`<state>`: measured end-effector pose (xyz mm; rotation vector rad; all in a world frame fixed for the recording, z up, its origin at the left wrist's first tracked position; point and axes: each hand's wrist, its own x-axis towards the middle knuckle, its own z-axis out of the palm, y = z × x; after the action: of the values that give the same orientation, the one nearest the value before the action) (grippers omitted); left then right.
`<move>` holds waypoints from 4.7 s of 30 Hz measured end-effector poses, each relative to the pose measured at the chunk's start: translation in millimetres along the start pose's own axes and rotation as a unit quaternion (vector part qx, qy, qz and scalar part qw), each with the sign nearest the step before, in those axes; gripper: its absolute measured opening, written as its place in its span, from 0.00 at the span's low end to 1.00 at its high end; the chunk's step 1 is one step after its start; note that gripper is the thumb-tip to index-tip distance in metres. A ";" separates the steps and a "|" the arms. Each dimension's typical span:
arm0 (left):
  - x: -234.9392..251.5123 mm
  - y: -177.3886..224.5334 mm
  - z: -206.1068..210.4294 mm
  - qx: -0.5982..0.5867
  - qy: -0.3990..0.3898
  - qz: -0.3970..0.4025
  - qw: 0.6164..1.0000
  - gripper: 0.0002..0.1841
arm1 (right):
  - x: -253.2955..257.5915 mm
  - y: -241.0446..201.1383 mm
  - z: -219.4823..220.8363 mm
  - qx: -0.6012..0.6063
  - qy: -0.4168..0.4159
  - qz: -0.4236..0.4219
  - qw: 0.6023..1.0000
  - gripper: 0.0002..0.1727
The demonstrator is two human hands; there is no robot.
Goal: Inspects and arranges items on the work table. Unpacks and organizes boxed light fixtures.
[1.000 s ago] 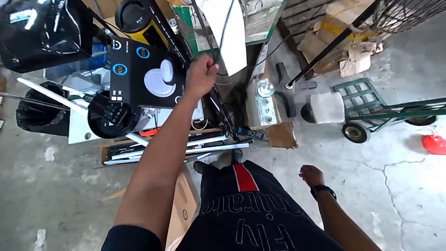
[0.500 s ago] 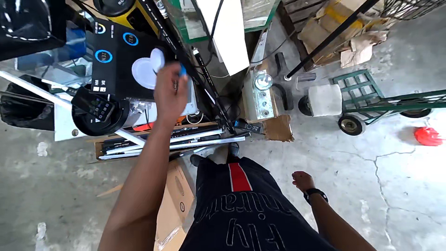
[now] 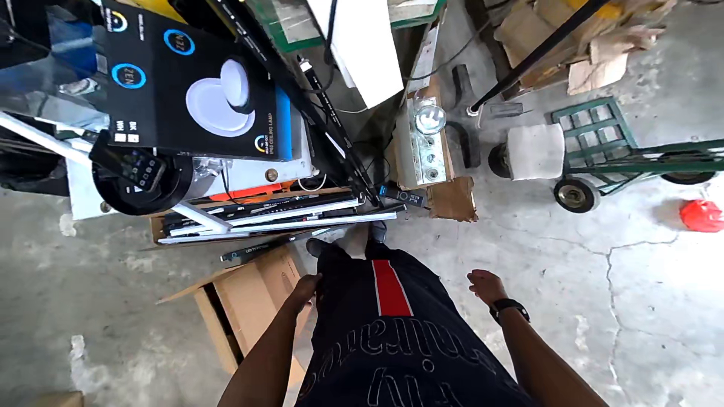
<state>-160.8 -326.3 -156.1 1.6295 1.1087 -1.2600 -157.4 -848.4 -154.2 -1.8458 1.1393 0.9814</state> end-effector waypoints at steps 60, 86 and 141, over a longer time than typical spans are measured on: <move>-133.2 115.1 -191.7 -0.251 0.135 0.638 0.715 0.19 | -206.1 -149.0 206.0 -0.032 0.103 -0.347 0.932 0.27; -120.5 124.0 -227.9 -0.283 0.062 0.599 0.746 0.17 | -326.9 -388.4 310.1 -0.022 0.074 -0.674 0.735 0.34; -20.1 -117.5 -284.8 -0.772 0.167 0.231 0.568 0.23 | -254.8 -357.7 365.4 0.116 -0.017 -0.424 0.898 0.39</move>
<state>-190.6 -26.9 -86.6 0.5367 1.1931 0.5486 12.8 -320.4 -17.7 -1.8316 0.3076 0.3428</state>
